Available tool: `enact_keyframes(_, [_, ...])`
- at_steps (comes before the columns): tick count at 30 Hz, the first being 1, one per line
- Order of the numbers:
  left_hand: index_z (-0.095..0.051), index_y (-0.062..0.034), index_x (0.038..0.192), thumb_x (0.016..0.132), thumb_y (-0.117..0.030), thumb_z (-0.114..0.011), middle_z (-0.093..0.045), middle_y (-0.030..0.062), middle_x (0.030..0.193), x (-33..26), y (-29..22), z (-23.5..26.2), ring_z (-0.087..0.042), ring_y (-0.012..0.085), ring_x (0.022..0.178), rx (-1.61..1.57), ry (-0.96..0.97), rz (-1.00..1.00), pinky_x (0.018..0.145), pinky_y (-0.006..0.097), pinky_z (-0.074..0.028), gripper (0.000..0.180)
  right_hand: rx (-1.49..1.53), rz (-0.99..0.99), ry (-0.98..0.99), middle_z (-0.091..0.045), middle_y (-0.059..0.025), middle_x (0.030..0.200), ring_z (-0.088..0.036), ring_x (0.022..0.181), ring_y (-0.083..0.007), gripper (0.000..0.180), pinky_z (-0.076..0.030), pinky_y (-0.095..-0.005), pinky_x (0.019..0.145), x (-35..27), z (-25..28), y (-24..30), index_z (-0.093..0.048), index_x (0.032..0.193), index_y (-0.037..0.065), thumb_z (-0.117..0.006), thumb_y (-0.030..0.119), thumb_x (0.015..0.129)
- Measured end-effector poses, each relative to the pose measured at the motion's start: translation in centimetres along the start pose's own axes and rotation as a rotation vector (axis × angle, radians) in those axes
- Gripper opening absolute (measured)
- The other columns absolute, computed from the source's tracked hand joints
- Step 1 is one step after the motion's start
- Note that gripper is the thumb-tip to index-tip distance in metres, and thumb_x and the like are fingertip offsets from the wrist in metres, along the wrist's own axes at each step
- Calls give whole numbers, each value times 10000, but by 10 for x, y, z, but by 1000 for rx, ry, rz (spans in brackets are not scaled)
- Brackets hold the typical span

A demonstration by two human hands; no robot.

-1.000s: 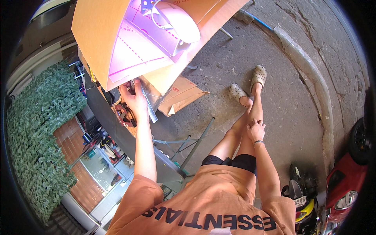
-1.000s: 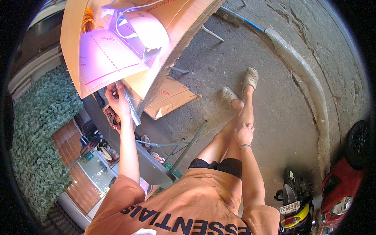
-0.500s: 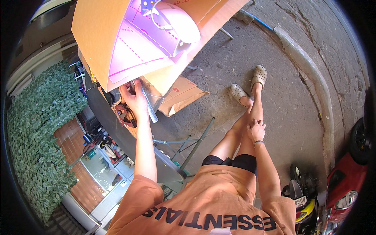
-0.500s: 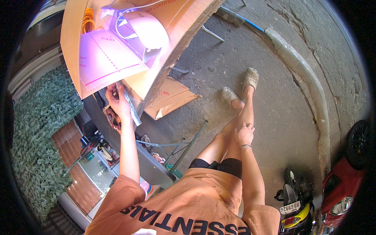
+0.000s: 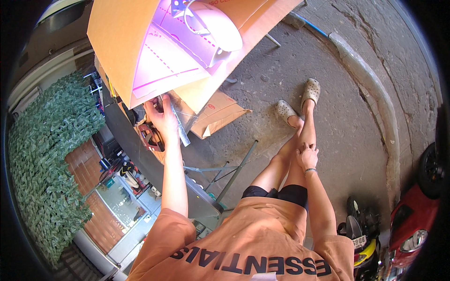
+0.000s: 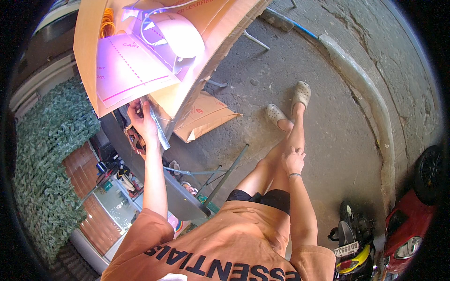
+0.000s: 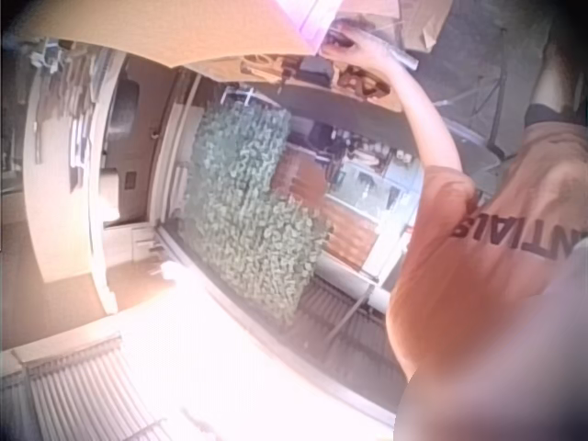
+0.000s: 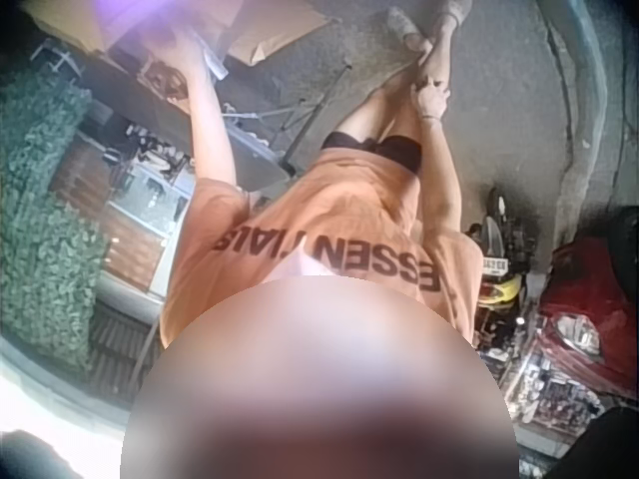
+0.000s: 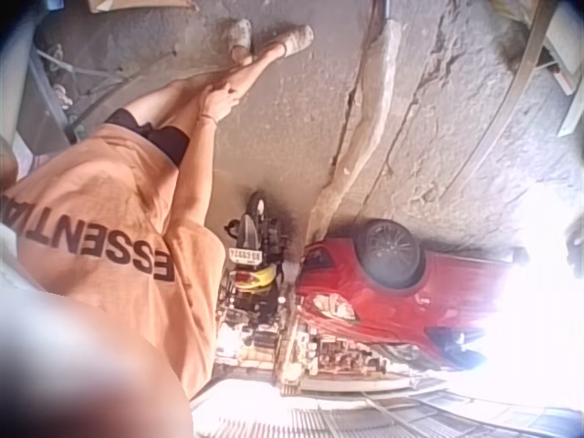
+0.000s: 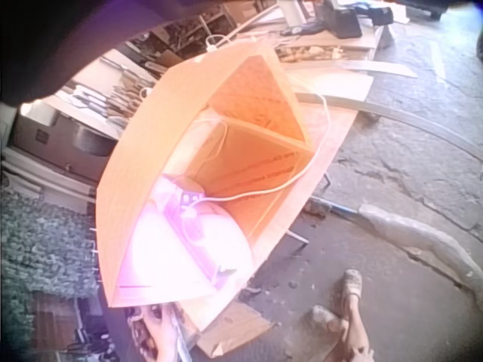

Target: The person assembles a cardboard box by folding and taping its flaps. They use a utility knife to cut the cardboard, apply tape to secure the flaps, and smooth the edges with a sanding block. The person handles the box and tools on a cluttered workbench.

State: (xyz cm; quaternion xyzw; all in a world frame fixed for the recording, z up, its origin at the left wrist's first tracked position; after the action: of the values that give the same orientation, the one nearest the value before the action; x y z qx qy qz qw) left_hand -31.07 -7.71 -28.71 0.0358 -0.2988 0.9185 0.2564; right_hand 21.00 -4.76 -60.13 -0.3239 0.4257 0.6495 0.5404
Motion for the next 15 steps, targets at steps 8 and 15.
enact_keyframes(8, [-611,-9,1219,964,-172,-724,-565,64,1168,1,-2,-1,-545,161,1055,-10,1,-7,953,322,-440,323,9,6,-15,-512,-233,1417,-515,1273,-438,610,-538,-492,1017,3,-3,-3,-587,1419,82,-707,349,883])
enact_keyframes(15, [-607,-7,1210,963,-179,-725,-572,64,1170,1,-3,-1,-550,167,1059,-21,-2,2,953,319,-440,323,-2,10,-13,-518,-228,1426,-526,1261,-449,591,-536,-503,1016,5,-6,-5,-592,1417,115,-715,363,895])
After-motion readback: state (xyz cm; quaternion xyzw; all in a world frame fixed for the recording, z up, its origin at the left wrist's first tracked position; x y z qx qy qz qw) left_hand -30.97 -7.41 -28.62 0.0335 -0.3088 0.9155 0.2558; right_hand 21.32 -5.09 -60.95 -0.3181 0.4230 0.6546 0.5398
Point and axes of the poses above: each hand's wrist, its own x-axis towards the middle knuckle, its own z-axis out of the back of the hand, y = z × x, the point moved 8 cm from there along x, towards the middle knuckle
